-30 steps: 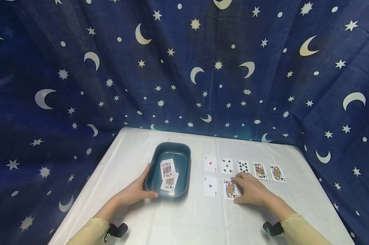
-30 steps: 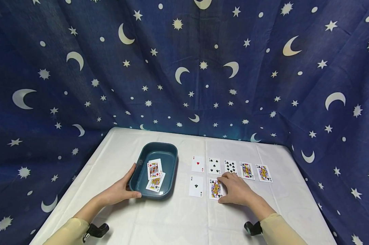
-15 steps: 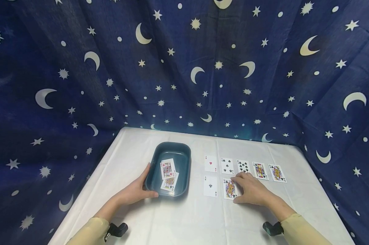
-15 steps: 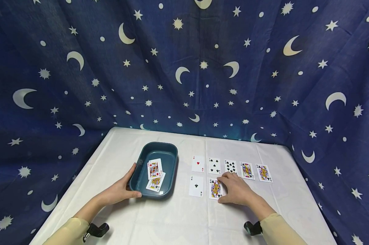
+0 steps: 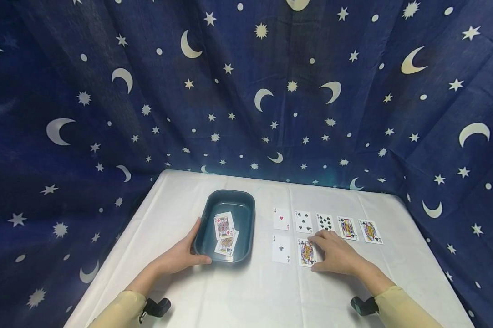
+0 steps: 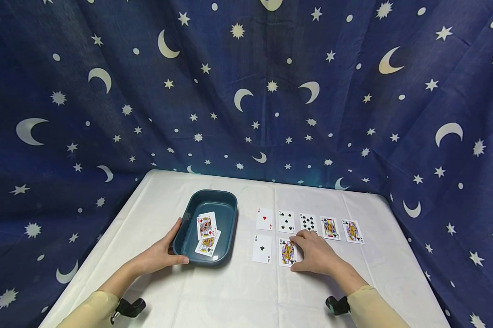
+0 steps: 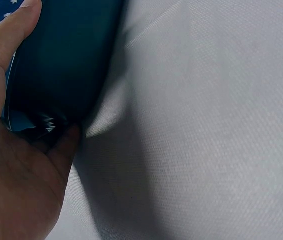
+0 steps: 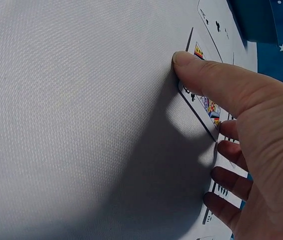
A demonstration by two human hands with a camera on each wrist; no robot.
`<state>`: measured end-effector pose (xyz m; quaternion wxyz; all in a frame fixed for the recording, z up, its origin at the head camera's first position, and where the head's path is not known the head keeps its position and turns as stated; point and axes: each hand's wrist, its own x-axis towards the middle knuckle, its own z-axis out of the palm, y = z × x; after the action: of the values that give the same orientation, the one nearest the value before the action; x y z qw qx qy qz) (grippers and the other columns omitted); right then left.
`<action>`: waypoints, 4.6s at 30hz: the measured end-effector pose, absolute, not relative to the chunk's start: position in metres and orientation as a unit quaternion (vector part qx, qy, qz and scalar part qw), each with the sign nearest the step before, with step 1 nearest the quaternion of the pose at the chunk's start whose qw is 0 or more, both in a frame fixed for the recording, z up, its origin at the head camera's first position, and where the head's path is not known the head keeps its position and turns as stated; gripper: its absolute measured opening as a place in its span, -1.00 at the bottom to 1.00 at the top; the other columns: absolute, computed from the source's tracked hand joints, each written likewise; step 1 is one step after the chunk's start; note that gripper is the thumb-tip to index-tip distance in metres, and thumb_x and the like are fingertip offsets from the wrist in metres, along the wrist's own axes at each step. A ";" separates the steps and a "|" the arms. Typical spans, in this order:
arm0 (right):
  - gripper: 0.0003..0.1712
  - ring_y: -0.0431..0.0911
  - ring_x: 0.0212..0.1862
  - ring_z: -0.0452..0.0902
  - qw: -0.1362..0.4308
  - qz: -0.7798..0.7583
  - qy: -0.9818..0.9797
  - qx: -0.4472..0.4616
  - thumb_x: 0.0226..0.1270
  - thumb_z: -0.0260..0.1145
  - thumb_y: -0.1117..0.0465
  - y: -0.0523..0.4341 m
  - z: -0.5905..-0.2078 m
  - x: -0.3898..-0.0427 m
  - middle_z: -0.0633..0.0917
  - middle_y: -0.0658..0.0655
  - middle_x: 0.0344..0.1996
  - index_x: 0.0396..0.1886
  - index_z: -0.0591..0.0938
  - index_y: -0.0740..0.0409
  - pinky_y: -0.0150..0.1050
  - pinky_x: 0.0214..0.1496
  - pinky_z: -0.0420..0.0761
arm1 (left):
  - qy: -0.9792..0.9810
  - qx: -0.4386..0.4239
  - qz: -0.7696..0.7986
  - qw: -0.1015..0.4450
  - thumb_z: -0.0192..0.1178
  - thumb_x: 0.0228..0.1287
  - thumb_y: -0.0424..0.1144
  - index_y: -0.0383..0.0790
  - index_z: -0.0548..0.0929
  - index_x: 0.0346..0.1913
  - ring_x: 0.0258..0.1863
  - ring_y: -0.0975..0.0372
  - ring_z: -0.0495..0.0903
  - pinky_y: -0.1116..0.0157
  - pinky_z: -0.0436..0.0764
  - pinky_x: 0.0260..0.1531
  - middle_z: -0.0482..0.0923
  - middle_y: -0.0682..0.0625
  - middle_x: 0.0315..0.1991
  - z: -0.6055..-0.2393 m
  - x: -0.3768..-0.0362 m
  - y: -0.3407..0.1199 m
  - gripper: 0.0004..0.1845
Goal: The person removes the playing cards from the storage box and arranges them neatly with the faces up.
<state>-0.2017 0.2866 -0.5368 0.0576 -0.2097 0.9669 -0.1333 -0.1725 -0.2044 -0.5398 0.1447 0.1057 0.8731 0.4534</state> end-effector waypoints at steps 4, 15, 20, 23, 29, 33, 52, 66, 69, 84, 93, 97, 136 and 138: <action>-0.01 0.04 0.16 0.47 0.057 -0.133 0.967 -0.209 -0.18 0.68 -0.20 0.287 -0.537 -0.201 0.59 0.05 0.16 0.32 0.62 0.05 0.10 0.25 0.53 | 0.872 0.105 0.454 0.148 0.57 0.07 0.09 -0.06 -0.33 0.67 0.62 0.01 -0.21 -0.10 0.00 0.51 -0.32 -0.04 0.68 -0.540 -0.173 -0.205 0.41; -0.01 0.04 0.17 0.47 0.059 -0.133 0.967 -0.208 -0.18 0.68 -0.21 0.287 -0.537 -0.201 0.58 0.05 0.16 0.32 0.62 0.05 0.12 0.25 0.53 | 0.869 0.111 0.460 0.144 0.58 0.08 0.03 -0.09 -0.32 0.67 0.61 -0.04 -0.20 -0.13 0.02 0.51 -0.30 -0.09 0.67 -0.539 -0.172 -0.204 0.40; 0.00 0.04 0.16 0.47 0.060 -0.133 0.967 -0.207 -0.19 0.68 -0.21 0.287 -0.537 -0.201 0.58 0.05 0.15 0.32 0.62 0.05 0.12 0.24 0.53 | 0.869 0.113 0.461 0.143 0.58 0.09 0.03 -0.09 -0.33 0.67 0.61 -0.05 -0.22 -0.15 0.00 0.51 -0.31 -0.11 0.67 -0.539 -0.172 -0.205 0.40; 0.01 0.04 0.15 0.47 0.059 -0.132 0.968 -0.207 -0.20 0.68 -0.23 0.287 -0.537 -0.200 0.58 0.04 0.15 0.32 0.62 0.05 0.12 0.24 0.53 | 0.868 0.112 0.462 0.144 0.58 0.09 0.03 -0.08 -0.33 0.67 0.61 -0.04 -0.22 -0.14 -0.01 0.51 -0.31 -0.10 0.67 -0.539 -0.172 -0.205 0.40; 0.00 0.03 0.16 0.47 0.060 -0.135 0.968 -0.205 -0.19 0.68 -0.21 0.286 -0.537 -0.201 0.58 0.04 0.15 0.32 0.62 0.05 0.11 0.25 0.52 | 0.868 0.112 0.462 0.146 0.58 0.09 0.04 -0.08 -0.34 0.67 0.61 -0.04 -0.21 -0.12 0.03 0.50 -0.32 -0.10 0.67 -0.540 -0.172 -0.205 0.40; 0.01 0.04 0.16 0.47 0.061 -0.136 0.967 -0.208 -0.19 0.67 -0.22 0.287 -0.536 -0.201 0.58 0.04 0.15 0.33 0.61 0.06 0.12 0.25 0.52 | 0.867 0.111 0.463 0.147 0.57 0.09 0.04 -0.06 -0.34 0.67 0.61 -0.04 -0.22 -0.13 0.00 0.51 -0.32 -0.10 0.67 -0.540 -0.172 -0.205 0.40; -0.03 0.11 0.40 0.34 0.036 -0.171 0.957 -0.232 0.05 0.61 -0.20 0.243 -0.498 -0.229 0.52 0.12 0.34 0.45 0.51 0.00 0.21 0.41 0.36 | 0.868 0.107 0.461 0.149 0.58 0.07 0.05 -0.05 -0.33 0.67 0.61 -0.04 -0.21 -0.11 0.04 0.50 -0.31 -0.08 0.68 -0.536 -0.171 -0.204 0.40; -0.02 0.02 0.44 0.29 0.028 -0.195 0.928 -0.317 0.16 0.52 -0.27 0.154 -0.474 -0.256 0.47 0.05 0.40 0.51 0.44 0.00 0.06 0.48 0.29 | 0.875 0.103 0.450 0.150 0.57 0.07 0.10 -0.07 -0.34 0.67 0.62 -0.04 -0.22 -0.11 0.00 0.51 -0.33 -0.09 0.67 -0.539 -0.172 -0.202 0.41; 0.00 0.01 0.44 0.28 0.031 -0.197 0.924 -0.326 0.12 0.55 -0.23 0.135 -0.473 -0.260 0.48 0.06 0.40 0.51 0.44 0.01 0.04 0.49 0.27 | 0.876 0.103 0.448 0.148 0.57 0.07 0.11 -0.05 -0.34 0.67 0.61 -0.05 -0.22 -0.13 -0.01 0.51 -0.32 -0.10 0.67 -0.540 -0.173 -0.203 0.41; 0.01 -0.04 0.36 0.33 0.060 -0.111 0.921 -0.368 0.05 0.60 -0.23 0.062 -0.483 -0.276 0.50 0.07 0.35 0.46 0.49 0.08 -0.10 0.47 0.34 | 0.867 0.108 0.462 0.155 0.55 0.12 0.06 -0.05 -0.35 0.67 0.61 -0.06 -0.19 -0.07 0.13 0.49 -0.34 -0.08 0.67 -0.540 -0.172 -0.204 0.39; 0.06 -0.05 0.30 0.36 0.096 -0.063 0.924 -0.365 -0.06 0.64 -0.29 0.044 -0.491 -0.283 0.54 0.04 0.29 0.43 0.53 0.05 -0.10 0.49 0.31 | 0.851 0.118 0.486 0.160 0.56 0.13 -0.01 -0.06 -0.34 0.67 0.61 -0.06 -0.18 -0.03 0.27 0.43 -0.36 -0.11 0.67 -0.538 -0.171 -0.205 0.37; 0.07 -0.06 0.29 0.37 0.098 -0.047 0.923 -0.370 -0.12 0.66 -0.30 0.038 -0.495 -0.285 0.55 0.03 0.28 0.40 0.55 0.03 -0.10 0.47 0.33 | 0.849 0.116 0.489 0.162 0.56 0.12 -0.01 -0.05 -0.33 0.67 0.61 -0.04 -0.17 -0.01 0.29 0.43 -0.36 -0.09 0.67 -0.538 -0.171 -0.205 0.37; 0.02 -0.02 0.31 0.35 0.117 -0.004 0.935 -0.334 -0.10 0.61 -0.37 0.026 -0.503 -0.290 0.50 0.02 0.33 0.40 0.56 -0.13 -0.01 0.43 0.36 | 0.857 0.117 0.477 0.155 0.56 0.12 0.01 -0.03 -0.34 0.67 0.61 -0.05 -0.18 -0.06 0.20 0.47 -0.34 -0.10 0.67 -0.538 -0.170 -0.206 0.37; 0.00 -0.02 0.31 0.36 0.116 -0.004 0.936 -0.333 -0.09 0.61 -0.36 0.025 -0.503 -0.290 0.50 0.02 0.33 0.39 0.57 -0.14 -0.01 0.43 0.36 | 0.856 0.117 0.479 0.155 0.56 0.12 -0.01 -0.03 -0.34 0.67 0.61 -0.06 -0.17 -0.06 0.22 0.46 -0.34 -0.10 0.67 -0.538 -0.170 -0.206 0.37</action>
<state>-0.2900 0.0251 -0.5034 0.1163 -0.3332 0.9357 -0.0042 -0.1700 -0.2062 -0.5375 0.1550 0.1169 0.8562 0.4787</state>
